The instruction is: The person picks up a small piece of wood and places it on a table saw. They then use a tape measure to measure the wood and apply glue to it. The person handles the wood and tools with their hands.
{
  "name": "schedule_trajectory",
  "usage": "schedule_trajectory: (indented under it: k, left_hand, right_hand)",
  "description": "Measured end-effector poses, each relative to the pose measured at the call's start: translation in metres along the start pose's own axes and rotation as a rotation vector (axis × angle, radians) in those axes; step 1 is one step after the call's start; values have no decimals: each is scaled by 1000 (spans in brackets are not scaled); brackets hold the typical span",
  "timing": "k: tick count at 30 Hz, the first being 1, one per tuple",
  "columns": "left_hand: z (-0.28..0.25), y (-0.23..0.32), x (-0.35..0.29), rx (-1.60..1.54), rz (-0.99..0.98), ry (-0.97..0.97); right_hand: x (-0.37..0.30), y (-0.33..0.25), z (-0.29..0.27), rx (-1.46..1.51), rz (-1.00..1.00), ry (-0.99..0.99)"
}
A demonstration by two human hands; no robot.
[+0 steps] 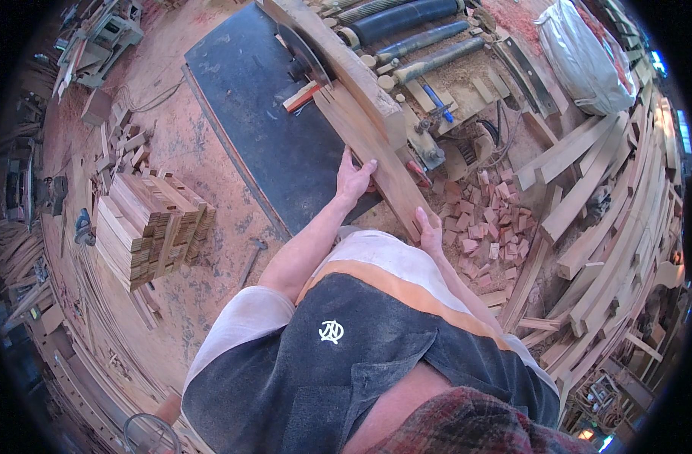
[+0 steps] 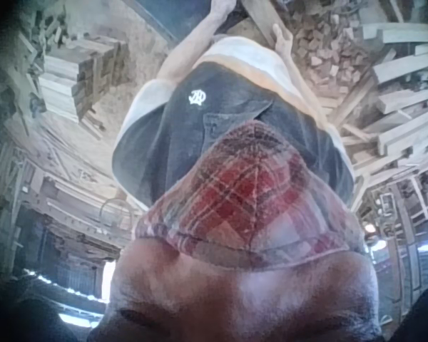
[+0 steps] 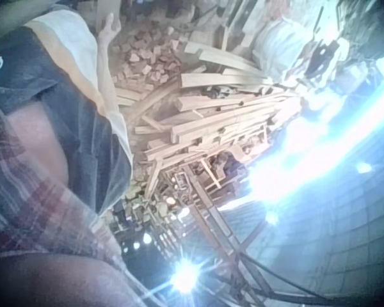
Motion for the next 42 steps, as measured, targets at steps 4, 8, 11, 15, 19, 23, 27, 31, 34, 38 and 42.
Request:
schedule_trajectory:
  k: [4,8,11,15,19,23,27,31,34,38,42]
  left_hand:
    - [1,1,2,-36,10,-18]
    - [1,1,3,-39,15,-20]
    - [1,2,3,-59,11,-21]
    - [1,2,4,-65,-7,-19]
    - [0,2,6,-31,12,-12]
    - [-1,2,9,-32,6,-13]
    - [-1,2,10,-64,1,-23]
    - [-2,3,11,-47,18,-26]
    - [-3,3,12,-44,21,-22]
    - [-4,6,13,-6,24,-9]
    - [-6,7,13,-9,1,9]
  right_hand:
    - [1,0,0,4,19,6]
    - [6,2,2,-14,11,-60]
    - [7,2,2,-18,11,-46]
    - [1,-1,3,-21,0,3]
    - [-5,-5,8,26,24,-5]
    - [-6,-7,12,19,10,-8]
    - [-6,-7,13,13,16,4]
    - [-7,-8,13,26,35,26]
    - [-8,-8,15,8,39,42]
    - [-9,-10,19,22,4,6]
    - [-7,-9,20,18,10,5]
Point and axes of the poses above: each hand's wrist, its own x-axis towards the middle knuckle, its own z-axis out of the palm, y = z × x, the point moved 6 cm from there along x, towards the middle knuckle, and after that the axes turned 14 degrees about y, right-handed, at the moved point
